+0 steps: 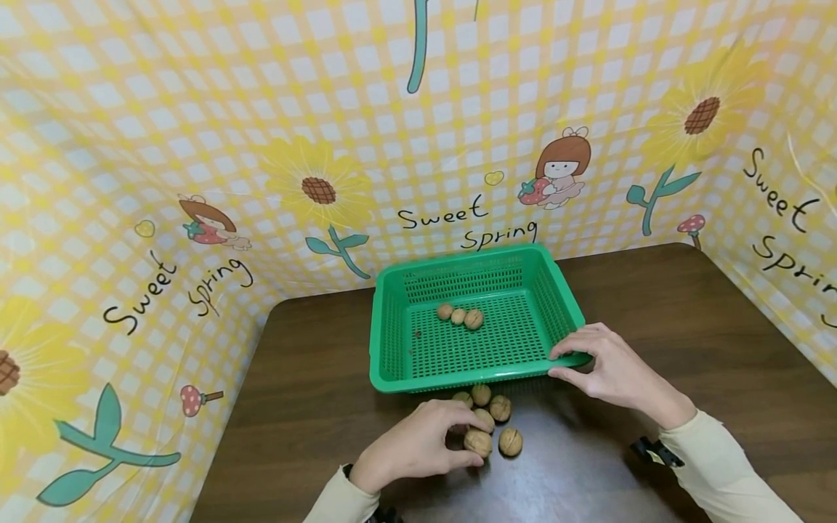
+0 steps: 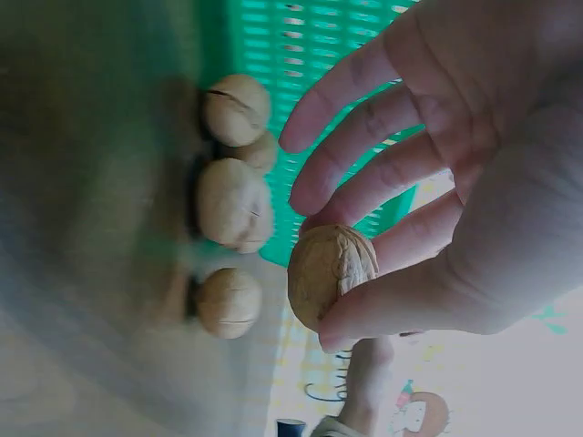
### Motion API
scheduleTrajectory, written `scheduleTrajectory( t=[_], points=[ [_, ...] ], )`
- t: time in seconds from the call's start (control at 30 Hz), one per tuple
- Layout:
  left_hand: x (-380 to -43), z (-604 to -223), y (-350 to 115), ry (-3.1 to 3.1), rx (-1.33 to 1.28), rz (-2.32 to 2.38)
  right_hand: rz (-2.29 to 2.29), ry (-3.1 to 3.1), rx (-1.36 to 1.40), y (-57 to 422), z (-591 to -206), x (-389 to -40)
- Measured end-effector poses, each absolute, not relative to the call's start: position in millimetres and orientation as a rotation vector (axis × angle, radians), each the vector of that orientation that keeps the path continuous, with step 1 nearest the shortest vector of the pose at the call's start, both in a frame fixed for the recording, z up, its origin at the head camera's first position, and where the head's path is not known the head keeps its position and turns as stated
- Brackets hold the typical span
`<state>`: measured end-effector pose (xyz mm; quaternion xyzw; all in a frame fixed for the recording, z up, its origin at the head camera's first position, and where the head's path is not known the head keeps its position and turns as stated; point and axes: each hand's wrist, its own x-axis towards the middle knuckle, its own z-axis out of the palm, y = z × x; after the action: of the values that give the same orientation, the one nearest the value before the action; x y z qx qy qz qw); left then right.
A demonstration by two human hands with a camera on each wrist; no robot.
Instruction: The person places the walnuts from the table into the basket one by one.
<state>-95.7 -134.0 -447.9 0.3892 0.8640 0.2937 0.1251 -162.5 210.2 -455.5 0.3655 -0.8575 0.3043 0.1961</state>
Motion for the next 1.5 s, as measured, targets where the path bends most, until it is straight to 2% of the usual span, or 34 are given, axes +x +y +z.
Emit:
scheduleTrajectory(
  t=[0.43, 0.8, 1.5],
  points=[
    [-119.8, -393.1, -128.1, 2.495, 1.065, 0.910, 0.851, -2.400, 1.026, 209.6, -454.8, -162.0],
    [-166.8, -353.7, -124.5, 2.521, 1.052, 0.965, 0.844, -2.384, 1.025, 214.7, -450.2, -160.1],
    [-262.1, -373.6, -148.1, 2.629, 0.746, 0.994, 0.873, -2.376, 1.061, 210.5, -453.8, -162.9]
  ],
)
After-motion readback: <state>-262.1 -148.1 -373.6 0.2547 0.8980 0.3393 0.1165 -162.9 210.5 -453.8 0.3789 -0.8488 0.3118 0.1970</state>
